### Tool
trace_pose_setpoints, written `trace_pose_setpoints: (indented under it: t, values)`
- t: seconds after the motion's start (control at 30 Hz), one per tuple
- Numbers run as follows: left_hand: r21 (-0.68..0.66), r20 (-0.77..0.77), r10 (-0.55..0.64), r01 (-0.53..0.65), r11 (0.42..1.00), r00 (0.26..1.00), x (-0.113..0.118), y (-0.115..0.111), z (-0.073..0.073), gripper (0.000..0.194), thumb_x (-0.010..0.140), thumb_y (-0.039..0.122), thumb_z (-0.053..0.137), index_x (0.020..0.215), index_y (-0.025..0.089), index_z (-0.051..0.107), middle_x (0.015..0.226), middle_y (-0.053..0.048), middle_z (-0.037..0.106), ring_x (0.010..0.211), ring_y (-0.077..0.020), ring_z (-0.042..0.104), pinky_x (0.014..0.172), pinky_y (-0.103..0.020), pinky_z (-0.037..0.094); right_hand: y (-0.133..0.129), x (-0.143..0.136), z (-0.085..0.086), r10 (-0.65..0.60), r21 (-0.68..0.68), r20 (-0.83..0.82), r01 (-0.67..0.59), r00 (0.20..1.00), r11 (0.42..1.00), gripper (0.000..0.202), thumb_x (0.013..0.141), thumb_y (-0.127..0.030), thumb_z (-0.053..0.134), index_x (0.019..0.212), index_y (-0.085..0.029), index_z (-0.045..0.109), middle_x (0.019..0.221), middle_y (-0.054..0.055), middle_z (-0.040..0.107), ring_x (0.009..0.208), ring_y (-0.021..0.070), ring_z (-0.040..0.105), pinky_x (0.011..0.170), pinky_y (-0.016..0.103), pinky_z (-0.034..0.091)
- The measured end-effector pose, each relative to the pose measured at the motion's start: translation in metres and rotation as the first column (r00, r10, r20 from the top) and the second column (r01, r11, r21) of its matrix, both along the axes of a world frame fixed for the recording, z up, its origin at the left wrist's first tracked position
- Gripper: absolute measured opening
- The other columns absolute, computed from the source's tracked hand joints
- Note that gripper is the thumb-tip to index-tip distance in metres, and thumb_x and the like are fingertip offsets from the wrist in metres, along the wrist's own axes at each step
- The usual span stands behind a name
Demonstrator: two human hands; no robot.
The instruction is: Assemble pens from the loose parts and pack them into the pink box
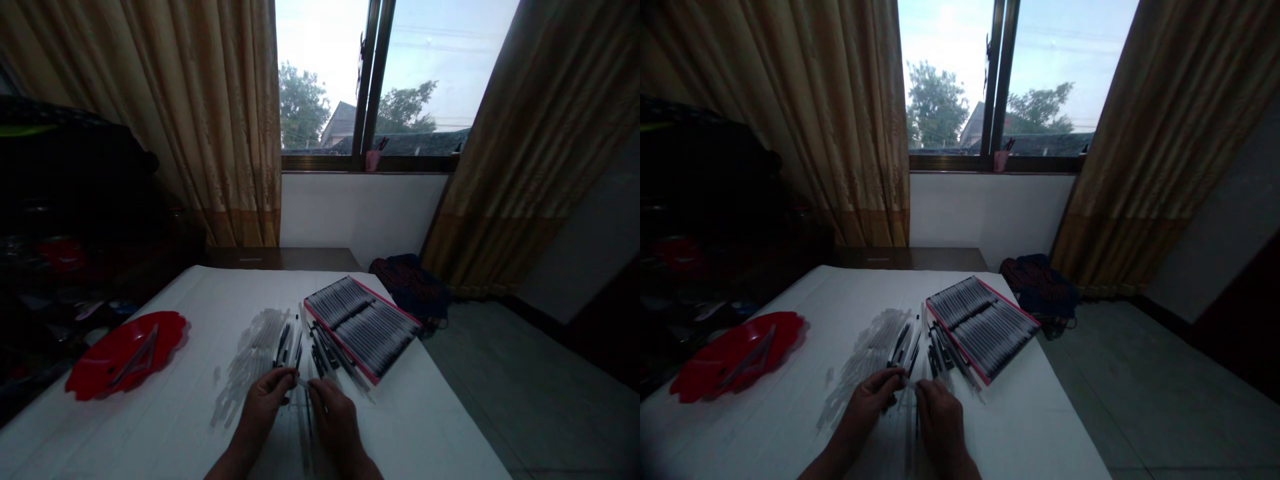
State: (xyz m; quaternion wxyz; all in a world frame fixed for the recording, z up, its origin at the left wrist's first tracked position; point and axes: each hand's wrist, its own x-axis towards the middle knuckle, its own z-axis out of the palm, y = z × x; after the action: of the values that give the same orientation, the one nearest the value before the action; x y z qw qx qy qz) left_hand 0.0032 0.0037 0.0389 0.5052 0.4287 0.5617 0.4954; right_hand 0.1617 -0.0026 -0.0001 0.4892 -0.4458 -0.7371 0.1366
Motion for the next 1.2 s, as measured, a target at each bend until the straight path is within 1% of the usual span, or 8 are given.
trace_pose_setpoints:
  t: [0.1,0.2,0.3,0.5,0.7,0.9,1.07,1.2]
  values:
    - [0.0,0.005,0.005,-0.005,1.0,1.0,0.0001,-0.0009,-0.0023,0.042,0.058,0.053,0.073,0.083,0.019,0.074,0.077,-0.006,0.075,0.077,-0.0221,0.067,0.058,-0.026,0.046,-0.0007,-0.001,0.0,-0.008,-0.031,-0.021,0.008,1.0,0.999,0.025,0.091,-0.033,0.047,0.106,-0.017,0.059,0.079,0.006,0.069,0.063,0.0157,0.065,0.059,0.023,0.051]
    - [-0.004,0.012,0.003,-0.003,1.0,1.0,-0.0005,-0.0005,-0.0034,0.042,0.058,0.053,0.073,0.083,0.019,0.074,0.079,-0.006,0.075,0.079,-0.0228,0.067,0.059,-0.026,0.047,-0.0012,-0.0015,0.0023,-0.034,-0.06,-0.014,0.033,0.999,0.998,0.018,0.09,-0.033,0.048,0.09,-0.019,0.059,0.068,0.001,0.065,0.054,0.0139,0.062,0.051,0.022,0.048]
    - [-0.011,0.02,0.003,-0.003,1.0,1.0,-0.0014,0.0004,-0.003,0.043,0.057,0.053,0.073,0.083,0.019,0.074,0.078,-0.006,0.075,0.078,-0.0227,0.067,0.059,-0.026,0.047,-0.0006,-0.0009,0.0049,-0.041,-0.005,0.03,0.042,0.999,0.999,0.024,0.093,-0.031,0.042,0.082,-0.02,0.061,0.069,0.003,0.065,0.06,0.0152,0.064,0.056,0.022,0.049]
    - [-0.01,0.034,0.022,-0.021,1.0,0.999,-0.0024,0.0007,-0.0026,0.045,0.056,0.054,0.074,0.084,0.018,0.074,0.077,-0.007,0.075,0.075,-0.0221,0.067,0.057,-0.026,0.046,-0.0008,-0.0015,0.0013,-0.058,0.015,0.018,0.058,0.998,0.998,0.025,0.089,-0.033,0.05,0.106,-0.019,0.061,0.081,0.005,0.07,0.067,0.0164,0.068,0.061,0.023,0.052]
    - [-0.008,0.046,0.027,-0.027,1.0,0.999,-0.0023,0.0016,-0.0043,0.046,0.055,0.054,0.075,0.082,0.018,0.075,0.072,-0.006,0.074,0.069,-0.0197,0.066,0.055,-0.025,0.045,0.0001,-0.0015,0.0001,-0.08,0.005,0.137,0.08,0.987,0.997,0.025,0.093,-0.028,0.04,0.083,-0.02,0.061,0.069,0.004,0.065,0.062,0.0161,0.065,0.059,0.023,0.05]
    - [-0.009,0.057,0.033,-0.033,0.999,0.998,-0.0039,0.0018,-0.0034,0.044,0.054,0.054,0.075,0.08,0.018,0.074,0.074,-0.006,0.074,0.072,-0.0204,0.067,0.056,-0.024,0.045,0.001,-0.0019,-0.0015,-0.087,0.037,0.1,0.084,0.991,0.996,0.029,0.091,-0.035,0.047,0.111,-0.019,0.06,0.083,0.007,0.071,0.07,0.0182,0.069,0.062,0.025,0.053]
    - [-0.01,0.064,0.038,-0.038,0.999,0.997,-0.0043,0.0026,-0.0053,0.044,0.053,0.054,0.076,0.079,0.019,0.075,0.073,-0.006,0.074,0.07,-0.02,0.066,0.053,-0.024,0.044,0.0009,-0.0024,-0.0002,-0.112,0.038,0.117,0.108,0.987,0.993,0.029,0.094,-0.034,0.038,0.085,-0.021,0.062,0.069,0.004,0.067,0.06,0.0166,0.065,0.056,0.023,0.05]
    - [-0.008,0.075,0.041,-0.04,0.999,0.996,-0.004,0.0021,-0.0042,0.044,0.053,0.053,0.076,0.079,0.019,0.075,0.073,-0.006,0.074,0.069,-0.0194,0.066,0.055,-0.024,0.044,0.0011,-0.0023,0.0004,-0.097,0.044,0.138,0.092,0.986,0.995,0.031,0.096,-0.032,0.035,0.092,-0.021,0.064,0.076,0.006,0.069,0.068,0.0172,0.067,0.062,0.024,0.051]
